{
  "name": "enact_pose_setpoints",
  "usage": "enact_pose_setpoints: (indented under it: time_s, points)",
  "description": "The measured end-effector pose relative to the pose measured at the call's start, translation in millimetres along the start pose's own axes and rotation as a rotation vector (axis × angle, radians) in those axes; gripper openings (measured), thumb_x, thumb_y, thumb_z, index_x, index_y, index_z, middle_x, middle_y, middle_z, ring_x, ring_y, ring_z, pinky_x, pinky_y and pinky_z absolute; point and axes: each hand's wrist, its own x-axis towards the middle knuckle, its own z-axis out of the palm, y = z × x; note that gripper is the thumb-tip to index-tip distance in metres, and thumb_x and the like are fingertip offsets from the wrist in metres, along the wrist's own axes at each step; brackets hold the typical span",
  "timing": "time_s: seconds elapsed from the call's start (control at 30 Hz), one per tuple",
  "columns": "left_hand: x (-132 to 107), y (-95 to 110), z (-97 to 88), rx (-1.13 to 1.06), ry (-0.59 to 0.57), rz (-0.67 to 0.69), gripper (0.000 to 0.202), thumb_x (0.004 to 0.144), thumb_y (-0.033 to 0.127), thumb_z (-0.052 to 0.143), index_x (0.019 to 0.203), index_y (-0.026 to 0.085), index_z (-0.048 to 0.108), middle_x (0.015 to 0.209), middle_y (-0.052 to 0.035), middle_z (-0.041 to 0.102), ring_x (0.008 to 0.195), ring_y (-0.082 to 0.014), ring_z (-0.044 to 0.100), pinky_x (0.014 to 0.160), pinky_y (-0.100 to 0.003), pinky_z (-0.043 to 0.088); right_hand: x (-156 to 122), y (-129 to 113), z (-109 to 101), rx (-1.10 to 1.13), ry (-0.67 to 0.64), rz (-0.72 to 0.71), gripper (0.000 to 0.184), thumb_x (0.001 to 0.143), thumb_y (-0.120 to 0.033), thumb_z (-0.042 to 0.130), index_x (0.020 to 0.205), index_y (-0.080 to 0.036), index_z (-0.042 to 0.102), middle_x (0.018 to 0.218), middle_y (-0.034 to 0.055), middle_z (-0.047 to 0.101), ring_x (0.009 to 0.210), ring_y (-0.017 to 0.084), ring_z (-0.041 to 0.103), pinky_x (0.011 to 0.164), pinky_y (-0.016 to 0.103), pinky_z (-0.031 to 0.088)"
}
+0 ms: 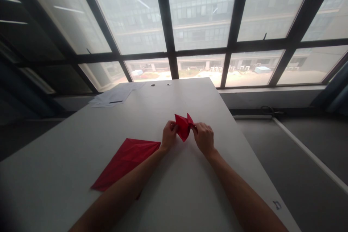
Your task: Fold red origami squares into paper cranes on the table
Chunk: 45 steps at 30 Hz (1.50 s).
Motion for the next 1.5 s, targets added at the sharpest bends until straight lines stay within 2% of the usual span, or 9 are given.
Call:
enact_pose_setpoints:
  time_s: [0.2,0.37,0.5,0.67,0.83,1.0,1.13,1.33,1.5]
  points:
    - [1,7,-0.9,-0.043,0.018,0.005,0.020,0.087,0.033,0.064,0.098,0.018,0.058,0.093,-0.0057,0.064,0.079,-0.0167,0.064,0.068,-0.027,0.052,-1,4,2,0.031,0.042,0.180,0.029,0.097,-0.040,0.051,0.084,-0.021,0.068,0.080,0.0060,0.072,0.071,0.020,0.062,0.066,0.029,0.034]
    - [-7,15,8.7,-0.172,-0.112,-0.120,0.057,0.084,0.040,0.070,0.129,0.021,0.042,0.119,-0.0109,0.057,0.081,-0.0155,0.066,0.072,-0.032,0.056,-3,-3,1,0.087,0.056,0.362,0.026,0.095,-0.041,0.052,0.087,-0.022,0.068,0.075,0.0027,0.072,0.067,0.019,0.063,0.060,0.027,0.033]
    - [-17,21,14.1,-0.309,-0.242,-0.265,0.076,0.078,0.035,0.077,0.136,0.023,0.031,0.119,-0.0118,0.057,0.086,-0.0178,0.067,0.076,-0.035,0.057,-5,-10,4,0.104,0.049,0.320,0.024,0.094,-0.039,0.053,0.090,-0.022,0.069,0.077,0.0033,0.072,0.069,0.019,0.064,0.063,0.027,0.036]
    - [-19,21,12.2,-0.284,-0.293,-0.213,0.097,0.066,0.013,0.081,0.144,0.024,0.025,0.102,-0.0054,0.064,0.082,-0.0178,0.065,0.070,-0.030,0.055,-5,-10,7,0.102,0.063,0.275,0.022,0.093,-0.036,0.053,0.088,-0.022,0.069,0.076,0.0033,0.072,0.068,0.019,0.063,0.065,0.028,0.036]
    - [-10,12,4.3,0.039,-0.122,-0.104,0.077,0.071,0.019,0.078,0.140,0.024,0.044,0.102,-0.0067,0.062,0.072,-0.0151,0.063,0.059,-0.025,0.051,-1,-1,2,0.091,0.109,0.322,0.018,0.090,-0.032,0.054,0.087,-0.022,0.068,0.078,0.0038,0.072,0.069,0.020,0.061,0.063,0.028,0.035]
    - [-3,7,-0.9,0.161,-0.005,0.115,0.024,0.078,0.007,0.063,0.096,0.018,0.072,0.094,-0.0068,0.065,0.080,-0.0163,0.062,0.067,-0.026,0.051,-1,1,1,0.204,0.137,0.299,0.021,0.091,-0.032,0.050,0.091,-0.021,0.068,0.083,0.0046,0.072,0.073,0.020,0.061,0.066,0.028,0.040]
    - [-1,8,-1.7,0.122,0.010,0.109,0.020,0.081,0.012,0.062,0.095,0.019,0.074,0.095,-0.0067,0.067,0.084,-0.0170,0.062,0.070,-0.026,0.051,0,5,6,0.394,0.154,0.355,0.025,0.091,-0.038,0.051,0.091,-0.019,0.067,0.081,0.0053,0.072,0.071,0.020,0.062,0.066,0.030,0.045]
    - [1,2,-1.8,-0.013,-0.013,0.002,0.031,0.093,0.041,0.056,0.101,0.014,0.069,0.072,-0.0041,0.067,0.057,-0.0148,0.063,0.051,-0.024,0.049,2,10,9,0.666,0.174,0.484,0.035,0.088,-0.052,0.057,0.090,-0.017,0.062,0.075,0.0057,0.070,0.061,0.020,0.066,0.053,0.028,0.049]
    - [3,0,-3.5,-0.106,0.020,-0.029,0.038,0.085,0.045,0.068,0.106,0.013,0.065,0.085,-0.0077,0.070,0.067,-0.0169,0.069,0.064,-0.030,0.057,1,5,9,0.879,0.122,0.611,0.041,0.083,-0.058,0.063,0.094,-0.019,0.056,0.058,-0.0002,0.066,0.039,0.017,0.059,0.033,0.024,0.043]
